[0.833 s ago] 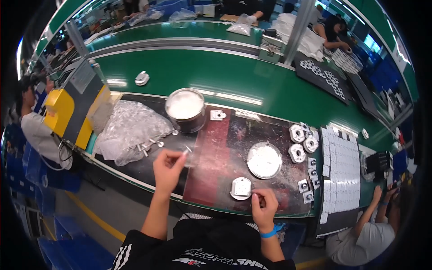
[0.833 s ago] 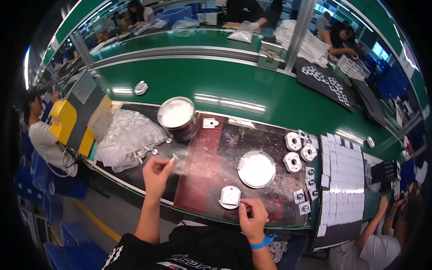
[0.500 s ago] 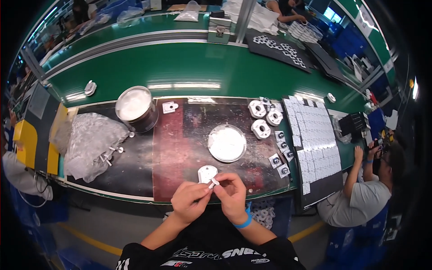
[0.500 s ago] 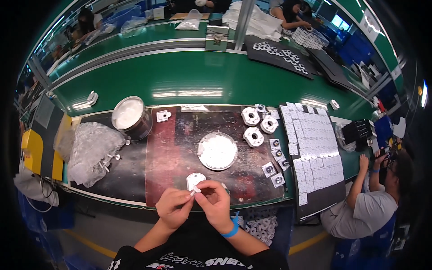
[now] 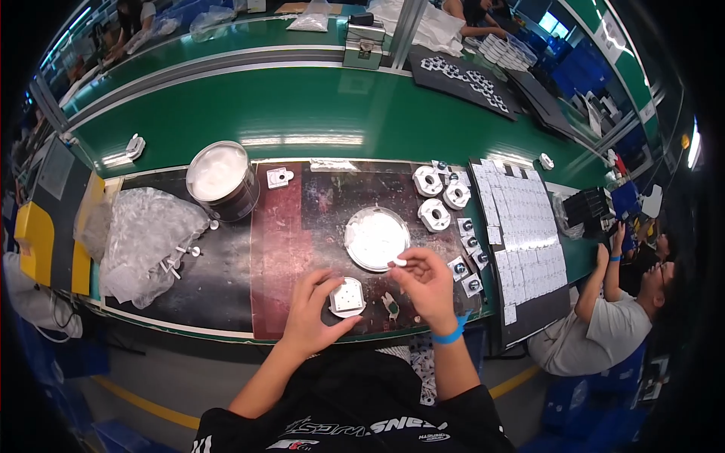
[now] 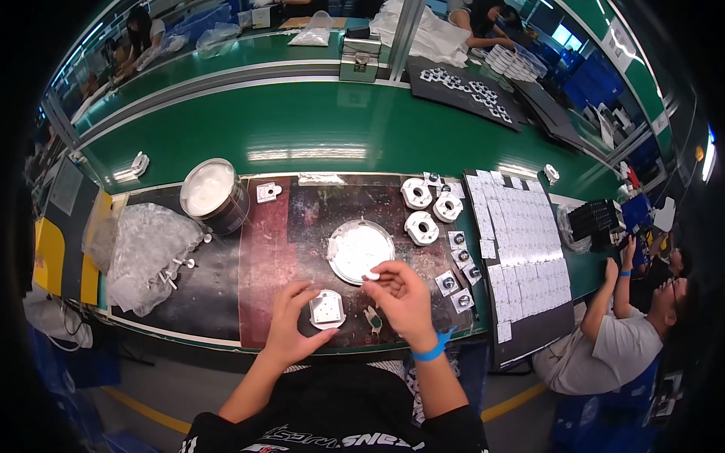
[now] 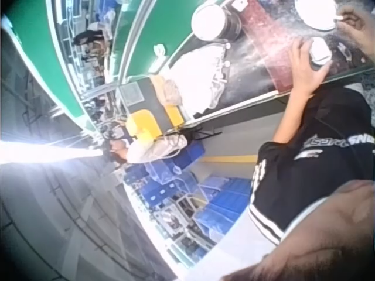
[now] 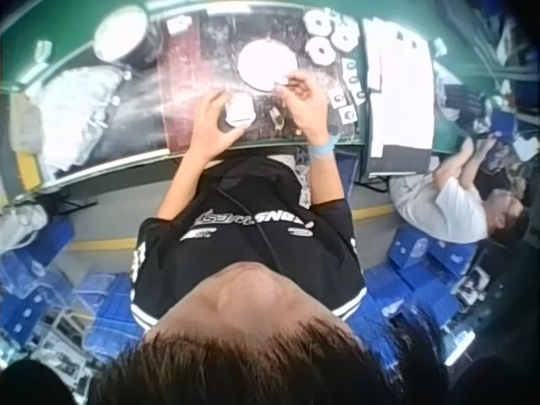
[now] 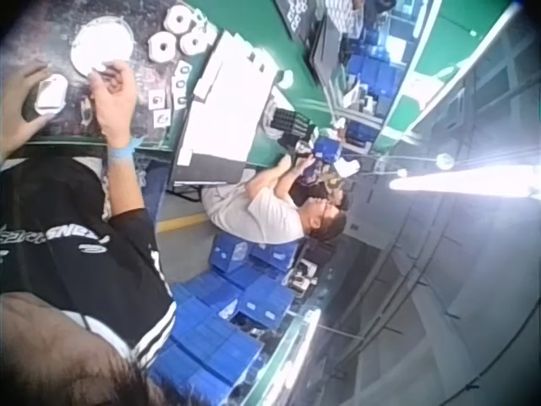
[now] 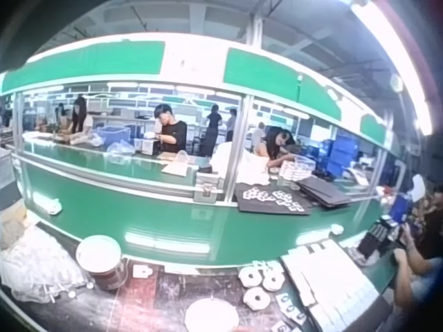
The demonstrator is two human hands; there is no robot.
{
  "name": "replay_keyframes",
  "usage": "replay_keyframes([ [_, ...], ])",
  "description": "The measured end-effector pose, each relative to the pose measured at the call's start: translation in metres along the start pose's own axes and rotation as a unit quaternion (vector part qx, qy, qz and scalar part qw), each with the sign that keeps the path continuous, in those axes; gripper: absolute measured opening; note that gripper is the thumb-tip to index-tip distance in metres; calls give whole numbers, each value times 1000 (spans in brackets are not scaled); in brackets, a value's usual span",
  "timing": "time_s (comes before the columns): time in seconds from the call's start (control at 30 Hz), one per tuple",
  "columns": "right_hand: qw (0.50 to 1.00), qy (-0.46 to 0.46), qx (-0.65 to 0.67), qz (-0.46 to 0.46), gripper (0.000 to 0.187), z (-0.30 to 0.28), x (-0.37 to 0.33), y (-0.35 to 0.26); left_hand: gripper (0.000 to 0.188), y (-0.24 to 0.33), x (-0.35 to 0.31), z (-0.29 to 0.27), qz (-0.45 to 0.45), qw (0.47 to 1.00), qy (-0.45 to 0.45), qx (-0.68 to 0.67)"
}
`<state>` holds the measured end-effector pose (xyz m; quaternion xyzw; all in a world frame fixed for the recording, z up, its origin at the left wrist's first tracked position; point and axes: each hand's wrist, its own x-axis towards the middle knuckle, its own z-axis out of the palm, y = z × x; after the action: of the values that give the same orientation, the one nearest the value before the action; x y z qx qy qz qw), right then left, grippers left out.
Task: The recorder is assembling components for light bulbs, including applying thermal paste and fitting housing parts together at a factory workbench.
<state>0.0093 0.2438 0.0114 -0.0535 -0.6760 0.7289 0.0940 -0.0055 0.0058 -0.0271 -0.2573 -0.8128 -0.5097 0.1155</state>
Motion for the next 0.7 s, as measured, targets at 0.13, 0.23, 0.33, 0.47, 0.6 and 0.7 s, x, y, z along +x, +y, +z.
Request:
replay_keyframes([
  [0.13, 983, -66, -168, -42, 28, -2, 33, -13, 71, -12, 0, 0, -1, 997, -74, -1],
  [0.23, 952, -88, -268, -118, 29, -1, 51, -10, 71, -13, -2, 0, 1, 996, -87, 14],
  [0.33, 943, -73, -311, -93, 35, 9, 64, -12, 70, -15, -3, 2, 3, 996, -86, 16],
  [0.47, 919, -71, -368, -120, 27, 16, 80, 1, 70, -15, -3, 3, 14, 997, -78, 13],
  [0.6, 874, -102, -437, -188, 24, 24, 87, 11, 69, -17, -3, 4, 11, 997, -78, 0],
  [0.7, 849, -101, -466, -229, 25, 29, 88, 13, 69, -17, -3, 3, 9, 997, -74, -3],
])
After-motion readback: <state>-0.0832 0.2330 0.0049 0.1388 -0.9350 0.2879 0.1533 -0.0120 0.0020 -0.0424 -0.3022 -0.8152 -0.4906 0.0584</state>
